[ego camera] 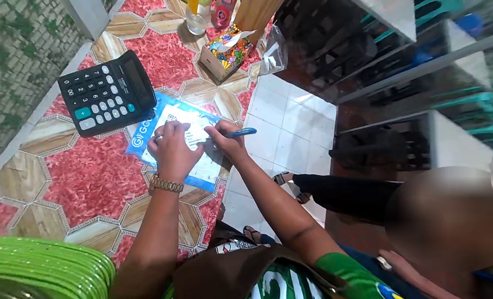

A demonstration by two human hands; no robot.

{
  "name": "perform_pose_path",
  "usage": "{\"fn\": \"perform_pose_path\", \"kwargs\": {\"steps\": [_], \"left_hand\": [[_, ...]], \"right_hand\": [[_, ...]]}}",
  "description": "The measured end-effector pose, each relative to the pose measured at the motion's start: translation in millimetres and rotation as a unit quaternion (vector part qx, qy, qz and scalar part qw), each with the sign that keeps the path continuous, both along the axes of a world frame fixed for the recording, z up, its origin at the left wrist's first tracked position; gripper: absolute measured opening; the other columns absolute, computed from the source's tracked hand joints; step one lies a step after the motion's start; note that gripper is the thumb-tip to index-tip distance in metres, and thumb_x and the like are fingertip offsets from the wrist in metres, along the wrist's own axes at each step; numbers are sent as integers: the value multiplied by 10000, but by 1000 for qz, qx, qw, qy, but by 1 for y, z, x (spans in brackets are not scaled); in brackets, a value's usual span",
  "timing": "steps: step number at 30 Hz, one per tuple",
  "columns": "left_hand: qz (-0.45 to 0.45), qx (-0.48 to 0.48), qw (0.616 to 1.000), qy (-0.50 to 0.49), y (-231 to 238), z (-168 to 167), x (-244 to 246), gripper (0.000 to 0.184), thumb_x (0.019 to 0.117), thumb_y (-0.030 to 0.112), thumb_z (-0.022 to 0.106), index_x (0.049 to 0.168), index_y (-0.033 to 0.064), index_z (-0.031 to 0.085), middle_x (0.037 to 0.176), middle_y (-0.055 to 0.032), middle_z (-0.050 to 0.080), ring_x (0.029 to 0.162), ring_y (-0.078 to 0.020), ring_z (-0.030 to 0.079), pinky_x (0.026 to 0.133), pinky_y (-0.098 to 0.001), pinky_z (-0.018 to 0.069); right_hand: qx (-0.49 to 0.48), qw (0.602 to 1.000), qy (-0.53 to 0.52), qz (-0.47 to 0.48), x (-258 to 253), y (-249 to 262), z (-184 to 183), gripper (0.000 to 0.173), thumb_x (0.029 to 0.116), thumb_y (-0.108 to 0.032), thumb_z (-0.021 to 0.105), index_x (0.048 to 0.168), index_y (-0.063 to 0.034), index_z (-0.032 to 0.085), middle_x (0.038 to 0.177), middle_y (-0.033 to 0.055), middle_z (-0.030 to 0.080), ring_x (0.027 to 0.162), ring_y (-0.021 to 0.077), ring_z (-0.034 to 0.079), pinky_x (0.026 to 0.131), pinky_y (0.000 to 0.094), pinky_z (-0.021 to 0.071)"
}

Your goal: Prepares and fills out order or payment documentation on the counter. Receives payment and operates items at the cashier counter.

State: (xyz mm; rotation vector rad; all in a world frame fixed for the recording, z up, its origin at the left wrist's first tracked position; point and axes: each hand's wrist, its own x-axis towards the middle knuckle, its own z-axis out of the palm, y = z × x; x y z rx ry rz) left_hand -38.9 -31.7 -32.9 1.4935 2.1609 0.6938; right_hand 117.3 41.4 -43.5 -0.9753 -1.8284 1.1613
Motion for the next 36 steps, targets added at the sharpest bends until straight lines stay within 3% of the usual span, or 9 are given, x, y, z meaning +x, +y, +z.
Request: {"fn": "perform_pose_path", "kwargs": {"steps": [6,12,29,36], "left_hand": [[-3,-4,1000,4,-1,-2,0,655,730,399,890,1294,146,671,1376,-137,569,1344,-422,435,1032,-702,307],[-2,-2,1000,4,-1,-4,0,644,732,395,886,1290,158,671,1373,-127,566,1345,-418,431,1033,-704,302],[-8,8,1000,-4,-1,-1,0,622,745,372,885,1281,136,674,1364,-152,572,1331,-436,444,1025,-726,306],[-6,7,1000,3,-1,-3,-1,624,742,385,883,1281,151,674,1361,-138,571,1331,-422,442,1019,-712,308]], "right_hand": [[21,998,-49,-36,-6,1,-4,384,992,-157,626,644,-81,483,560,-3,453,486,60,427,474,220,359],[34,997,-67,-19,-8,6,-5,371,982,-145,623,641,-75,494,573,-22,461,519,40,437,512,220,366],[41,995,-80,-38,-11,4,1,390,968,-115,612,608,-91,464,555,-32,429,508,33,415,498,209,344],[71,989,-116,-49,-11,4,-2,400,977,-135,599,605,-84,461,567,-9,432,529,72,431,517,251,357]]}}
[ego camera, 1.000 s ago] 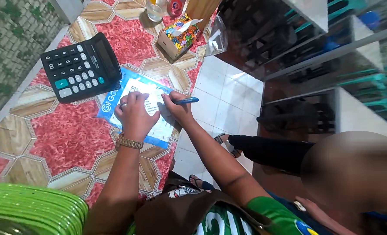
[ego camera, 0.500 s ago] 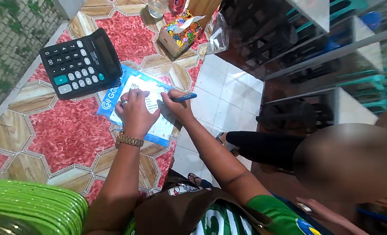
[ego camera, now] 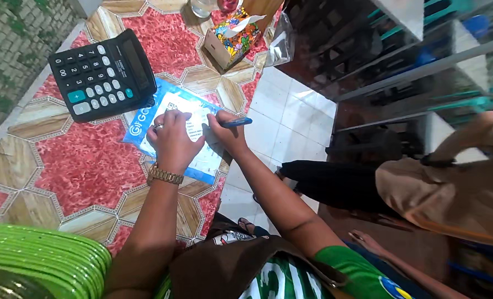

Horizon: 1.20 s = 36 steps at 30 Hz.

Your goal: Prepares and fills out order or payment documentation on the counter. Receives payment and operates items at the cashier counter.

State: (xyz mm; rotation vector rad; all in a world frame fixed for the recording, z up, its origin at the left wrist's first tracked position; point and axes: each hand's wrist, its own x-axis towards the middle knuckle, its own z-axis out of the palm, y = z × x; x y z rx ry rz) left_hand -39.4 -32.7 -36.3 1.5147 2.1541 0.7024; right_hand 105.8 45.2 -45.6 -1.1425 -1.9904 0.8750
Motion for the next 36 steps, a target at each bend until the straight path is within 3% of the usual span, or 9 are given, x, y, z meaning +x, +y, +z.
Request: {"fn": "perform_pose_path", "kwargs": {"steps": [12,15,18,22,24,27,31,34,36], "left_hand": [[2,-2,1000,0,-1,2,1,631,744,383,884,1288,146,668,1368,-137,567,1335,-422,439,1021,-712,308],[5,-7,1000,3,0,3,0,639,739,396,888,1289,155,669,1370,-135,569,1334,-414,446,1026,-706,312],[11,-12,1000,-2,2,2,2,649,724,404,894,1287,169,672,1364,-120,577,1337,-399,453,1045,-706,304],[25,-26,999,-24,6,8,1,635,746,404,873,1295,153,678,1387,-142,586,1372,-418,442,1071,-724,288],[25,-78,996,-30,9,16,1,627,808,446,819,1332,142,659,1444,-145,547,1418,-391,402,1127,-685,248],[16,-145,989,-24,11,29,1,552,930,427,697,1368,98,633,1448,-188,531,1433,-392,383,1165,-659,202],[13,-122,992,-26,11,29,0,403,976,316,618,1342,152,657,1474,-116,531,1447,-342,385,1173,-645,194],[-2,-84,996,-42,10,24,1,368,983,246,567,1329,180,673,1463,-80,558,1427,-327,422,1161,-652,209],[-30,-74,996,-49,10,25,4,350,995,236,552,1314,179,686,1439,-78,583,1405,-322,458,1156,-644,240]], "right_hand": [[30,999,17,17,1,2,-5,400,976,-111,589,600,-77,454,567,-5,422,531,68,426,516,241,354],[-133,981,136,28,7,14,4,306,1009,-118,560,705,-87,544,636,-52,542,555,14,510,532,190,443],[-252,942,224,-9,11,35,23,310,1072,-217,376,880,-130,602,741,-65,626,599,22,557,543,197,480],[-271,959,6,87,-43,55,74,374,1105,-233,388,1368,-19,544,1123,104,667,836,133,633,737,317,533],[-285,943,-114,129,-85,61,81,465,1096,-307,462,1470,-30,473,1180,174,678,913,233,680,805,426,565],[-346,913,-157,146,-136,65,71,444,1078,-299,513,1417,-13,529,1186,220,671,1035,304,669,925,502,529],[-331,919,-188,104,-159,85,82,331,1069,-230,530,1332,-37,583,1092,177,674,812,235,688,717,406,582],[-225,900,-340,152,-146,130,109,367,1069,-232,529,1361,-16,581,1223,232,644,1016,340,669,885,535,540],[-159,873,-428,172,-138,155,121,368,1071,-242,530,1365,-31,596,1237,244,642,1063,375,652,914,574,506]]}}
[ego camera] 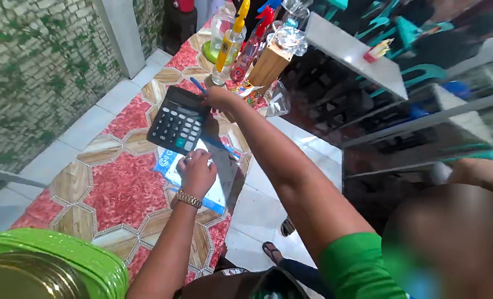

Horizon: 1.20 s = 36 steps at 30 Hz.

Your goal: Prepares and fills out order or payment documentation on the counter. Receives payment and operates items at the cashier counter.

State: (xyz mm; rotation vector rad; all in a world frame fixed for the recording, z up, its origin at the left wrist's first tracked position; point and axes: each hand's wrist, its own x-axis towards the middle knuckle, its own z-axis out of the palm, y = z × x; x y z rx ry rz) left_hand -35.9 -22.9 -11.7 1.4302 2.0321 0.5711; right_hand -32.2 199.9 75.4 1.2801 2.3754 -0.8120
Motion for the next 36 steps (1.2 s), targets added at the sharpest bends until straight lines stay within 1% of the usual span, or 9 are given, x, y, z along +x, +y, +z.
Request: {"fn": "perform_pose_path", "kwargs": {"steps": [4,6,10,14,18,21,24,28,36], "left_hand": [[1,20,1000,4,-3,3,0,313,995,217,530,1222,172,740,1373,-66,631,1323,-302,531,1087,-593,352],[10,30,999,-1,-4,4,-1,300,996,202,531,1186,152,757,1344,-83,646,1292,-310,554,1074,-592,366],[52,24,998,-3,-5,8,-6,296,999,219,532,1172,170,767,1314,-65,671,1287,-302,559,1068,-584,365],[72,27,997,-15,-5,3,-5,298,1016,226,518,1165,172,770,1293,-70,676,1258,-314,570,1067,-607,348],[84,46,994,-45,-6,1,-7,333,1025,185,464,1145,148,772,1282,-86,677,1280,-323,551,1075,-612,328],[84,43,994,-48,-6,3,-8,360,1026,159,432,1154,147,768,1289,-89,672,1286,-319,544,1078,-605,321],[79,37,995,-40,-6,5,-7,348,1003,138,460,1162,154,769,1297,-88,669,1291,-328,541,1074,-604,326],[76,17,996,-31,-5,9,-8,328,989,167,508,1206,182,753,1342,-65,649,1314,-299,531,1085,-575,342],[67,-12,997,-20,-4,13,-7,385,980,199,542,1339,148,670,1466,-101,550,1381,-349,462,1101,-594,337]], "right_hand": [[96,992,77,5,9,16,-19,399,1029,-94,533,1421,-116,603,1372,241,611,1275,414,584,1052,617,457],[140,979,146,-7,13,8,-30,452,996,2,532,1424,-127,601,1455,204,547,1317,382,558,1066,574,474],[227,960,147,70,32,-27,-49,383,913,54,584,1245,-94,705,1404,123,614,1321,349,551,1062,583,447],[230,958,119,124,54,-41,-73,567,888,-50,692,1437,-163,602,1573,43,484,1422,350,463,1094,593,424],[226,965,78,111,51,-22,-62,583,983,26,514,1477,-280,568,1647,3,381,1522,374,314,1207,650,229],[244,962,39,121,40,-12,-55,556,991,12,500,1469,-263,572,1673,33,323,1524,379,302,1213,621,253],[235,965,56,103,36,-19,-51,436,1016,-11,492,1413,-146,615,1634,72,394,1488,358,377,1214,597,258],[252,962,63,81,36,-20,-55,425,1003,2,497,1372,-148,643,1614,72,422,1475,361,395,1212,583,280],[292,926,208,117,37,-65,-67,529,822,122,670,1273,-151,708,1573,114,471,1446,408,421,1120,653,375]]}}
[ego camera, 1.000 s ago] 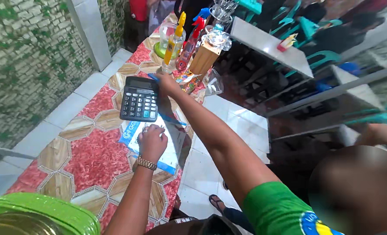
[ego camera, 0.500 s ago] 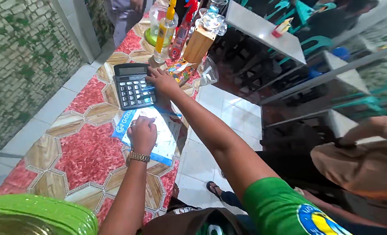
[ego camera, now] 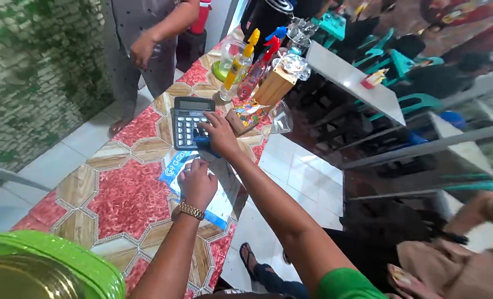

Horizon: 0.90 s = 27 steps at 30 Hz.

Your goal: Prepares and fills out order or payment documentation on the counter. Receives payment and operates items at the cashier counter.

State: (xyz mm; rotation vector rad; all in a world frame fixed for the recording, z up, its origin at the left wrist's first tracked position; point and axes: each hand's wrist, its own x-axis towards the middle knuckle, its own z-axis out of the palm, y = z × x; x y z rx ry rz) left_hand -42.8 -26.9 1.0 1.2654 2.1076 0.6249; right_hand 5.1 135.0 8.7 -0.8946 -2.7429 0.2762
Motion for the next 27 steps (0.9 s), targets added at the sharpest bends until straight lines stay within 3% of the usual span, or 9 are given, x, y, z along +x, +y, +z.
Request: {"fn": "perform_pose_path", "kwargs": {"steps": [4,9,12,15,18,23,26,27], "left_hand": [[2,-2,1000,2,0,-1,0,386,976,197,550,1339,153,672,1465,-85,550,1377,-331,464,1105,-582,335],[6,2,1000,2,1,-2,0,382,972,200,547,1328,160,680,1459,-76,556,1376,-326,464,1102,-575,338],[8,3,1000,7,1,-3,0,366,966,201,550,1297,130,692,1464,-93,558,1387,-329,465,1107,-581,337],[10,5,1000,13,1,-2,1,369,959,196,555,1289,100,690,1446,-100,570,1372,-331,478,1097,-585,344],[11,8,1000,14,0,-1,1,348,957,199,560,1255,90,704,1462,-110,557,1382,-330,472,1099,-576,348],[11,17,1000,14,-1,-4,3,358,958,193,557,1277,117,701,1441,-101,570,1355,-329,487,1088,-576,349],[11,14,1000,7,-1,-2,2,360,961,191,554,1281,112,698,1450,-100,562,1361,-331,479,1085,-572,347],[12,16,1000,8,-1,-3,2,358,959,192,555,1278,116,700,1445,-96,566,1356,-329,484,1079,-573,352]], "right_hand": [[1,999,-45,-7,-12,-2,-7,496,885,85,628,1287,-189,719,1634,35,399,1522,415,285,1159,687,278],[-16,999,-32,-15,-8,-2,-8,550,870,99,626,1324,-202,697,1622,46,416,1513,419,298,1160,693,266],[19,999,37,-22,7,-19,-7,465,839,106,653,1211,-157,742,1562,84,492,1470,418,381,1139,662,345],[-13,999,26,-37,16,-36,-18,325,893,75,610,1125,-90,768,1518,100,544,1473,408,387,1160,643,326],[-18,998,36,-49,3,-34,-11,256,891,72,618,1046,-59,774,1502,102,559,1458,406,407,1152,628,346],[-1,999,11,-46,-22,-15,-11,363,909,70,615,1213,-92,729,1570,94,484,1477,436,363,1127,680,339],[10,999,9,-47,-23,-13,-12,327,868,79,644,1133,-78,752,1565,68,492,1471,428,370,1113,669,359],[2,999,6,-47,-20,-13,-13,354,865,85,643,1157,-85,748,1567,68,490,1476,430,362,1125,678,341]]}}
